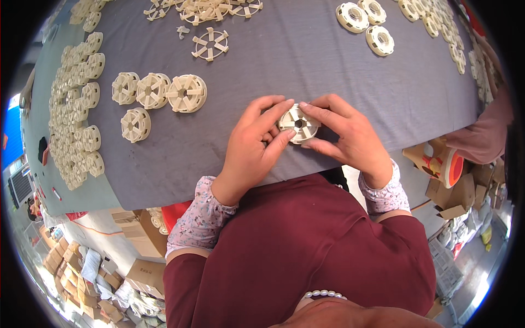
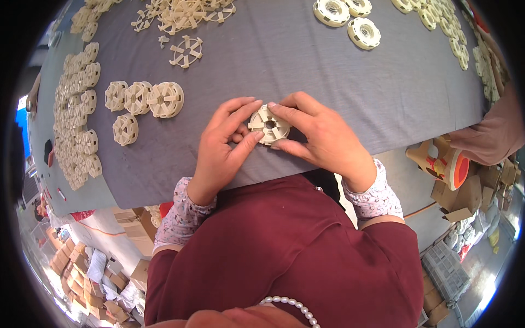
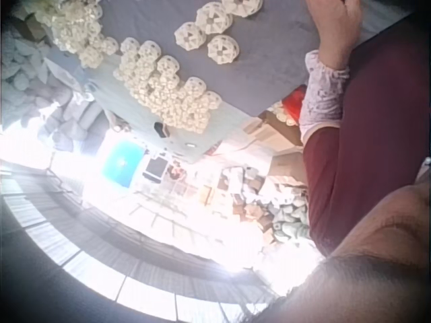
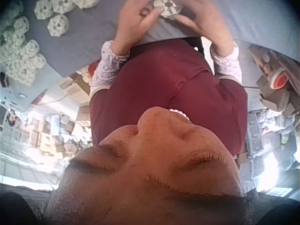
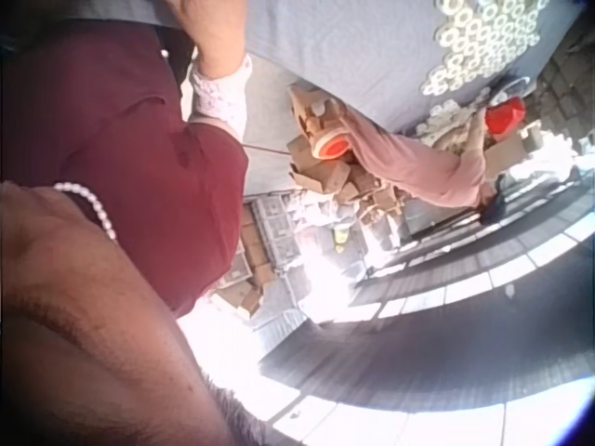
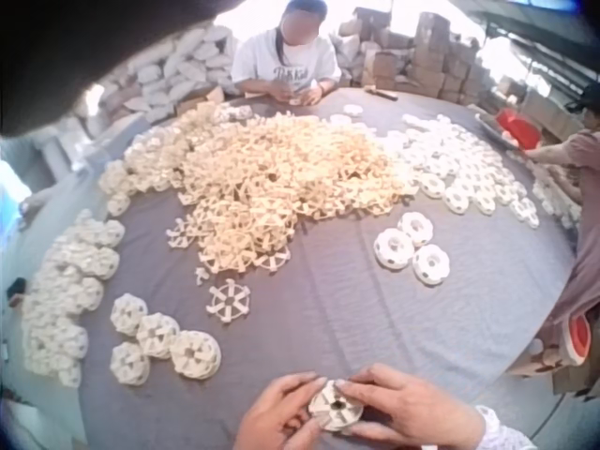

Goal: The person assembles small circular plastic components by inserting spoked inserts into circular frames by hand at a factory workbench.

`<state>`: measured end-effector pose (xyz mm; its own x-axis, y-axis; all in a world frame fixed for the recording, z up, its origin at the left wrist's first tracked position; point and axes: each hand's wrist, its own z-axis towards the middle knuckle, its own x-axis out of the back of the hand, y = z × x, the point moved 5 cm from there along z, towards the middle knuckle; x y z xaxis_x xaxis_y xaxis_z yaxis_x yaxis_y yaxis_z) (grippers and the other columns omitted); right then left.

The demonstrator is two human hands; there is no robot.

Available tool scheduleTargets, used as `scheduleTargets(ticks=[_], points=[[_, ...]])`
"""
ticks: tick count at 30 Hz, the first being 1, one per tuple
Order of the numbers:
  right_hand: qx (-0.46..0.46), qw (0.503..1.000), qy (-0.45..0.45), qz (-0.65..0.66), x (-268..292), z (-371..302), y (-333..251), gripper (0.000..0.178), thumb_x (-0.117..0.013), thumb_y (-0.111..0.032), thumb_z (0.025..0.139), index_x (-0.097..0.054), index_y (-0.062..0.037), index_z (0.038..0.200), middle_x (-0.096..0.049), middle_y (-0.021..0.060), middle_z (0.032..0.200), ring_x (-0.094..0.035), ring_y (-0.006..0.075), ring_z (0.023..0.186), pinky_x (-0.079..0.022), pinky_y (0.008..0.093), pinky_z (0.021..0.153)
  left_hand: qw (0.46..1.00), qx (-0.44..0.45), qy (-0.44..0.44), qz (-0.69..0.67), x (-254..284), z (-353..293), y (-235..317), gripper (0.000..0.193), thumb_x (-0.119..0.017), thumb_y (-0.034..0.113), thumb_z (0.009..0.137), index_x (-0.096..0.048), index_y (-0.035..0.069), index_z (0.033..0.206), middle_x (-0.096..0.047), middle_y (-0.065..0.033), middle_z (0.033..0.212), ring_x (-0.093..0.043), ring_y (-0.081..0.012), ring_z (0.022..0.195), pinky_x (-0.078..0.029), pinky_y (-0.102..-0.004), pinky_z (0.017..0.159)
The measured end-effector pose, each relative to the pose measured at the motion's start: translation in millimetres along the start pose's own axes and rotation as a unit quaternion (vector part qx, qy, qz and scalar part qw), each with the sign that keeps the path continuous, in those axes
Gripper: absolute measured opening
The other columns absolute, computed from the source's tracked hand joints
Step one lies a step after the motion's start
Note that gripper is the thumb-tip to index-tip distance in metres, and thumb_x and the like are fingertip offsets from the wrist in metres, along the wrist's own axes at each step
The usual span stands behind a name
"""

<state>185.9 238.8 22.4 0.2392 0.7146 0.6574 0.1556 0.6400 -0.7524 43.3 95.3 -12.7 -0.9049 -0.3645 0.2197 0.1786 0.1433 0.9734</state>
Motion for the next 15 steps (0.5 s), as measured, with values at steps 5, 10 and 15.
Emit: scheduleTargets(ticks=[5, 10, 15], points=[[-0.021, 0.999, 0.037, 0.018, -8, -10, -2, 0.064, -0.088, -0.012, 0.083, -0.067, -0.0108, 0.144, -0.067, 0.0096, 0.126, -0.071, 0.0325, 0.105, -0.061, 0.0402, 0.088, 0.999, -0.004, -0.034, 0.016, -2, 1, 5, 0.061, -0.081, 0.0, 0.089, -0.066, 0.006, 0.148, -0.062, -0.0098, 0.146, -0.061, -0.0079, 0.084, -0.055, -0.0243, 0.077], [-0.023, 0.996, -0.02, 0.081, -2, -5, 10, 0.061, -0.09, -0.02, 0.083, -0.069, -0.0105, 0.14, -0.066, 0.0103, 0.133, -0.07, 0.0339, 0.112, -0.06, 0.0418, 0.095, 0.993, -0.063, -0.023, 0.097, -3, -4, 14, 0.072, -0.09, 0.01, 0.08, -0.065, 0.005, 0.147, -0.064, -0.0099, 0.142, -0.066, -0.0132, 0.096, -0.056, -0.0263, 0.08], [0.01, 0.922, 0.286, -0.261, 103, 16, 99, 0.066, -0.086, -0.043, 0.088, -0.068, -0.0138, 0.145, -0.053, 0.0209, 0.16, -0.054, 0.04, 0.142, -0.046, 0.052, 0.116, 0.986, 0.004, 0.075, 0.149, 49, -29, 5, 0.072, -0.091, 0.01, 0.078, -0.065, 0.003, 0.145, -0.064, -0.0115, 0.137, -0.066, -0.0206, 0.119, -0.057, -0.0314, 0.095]])
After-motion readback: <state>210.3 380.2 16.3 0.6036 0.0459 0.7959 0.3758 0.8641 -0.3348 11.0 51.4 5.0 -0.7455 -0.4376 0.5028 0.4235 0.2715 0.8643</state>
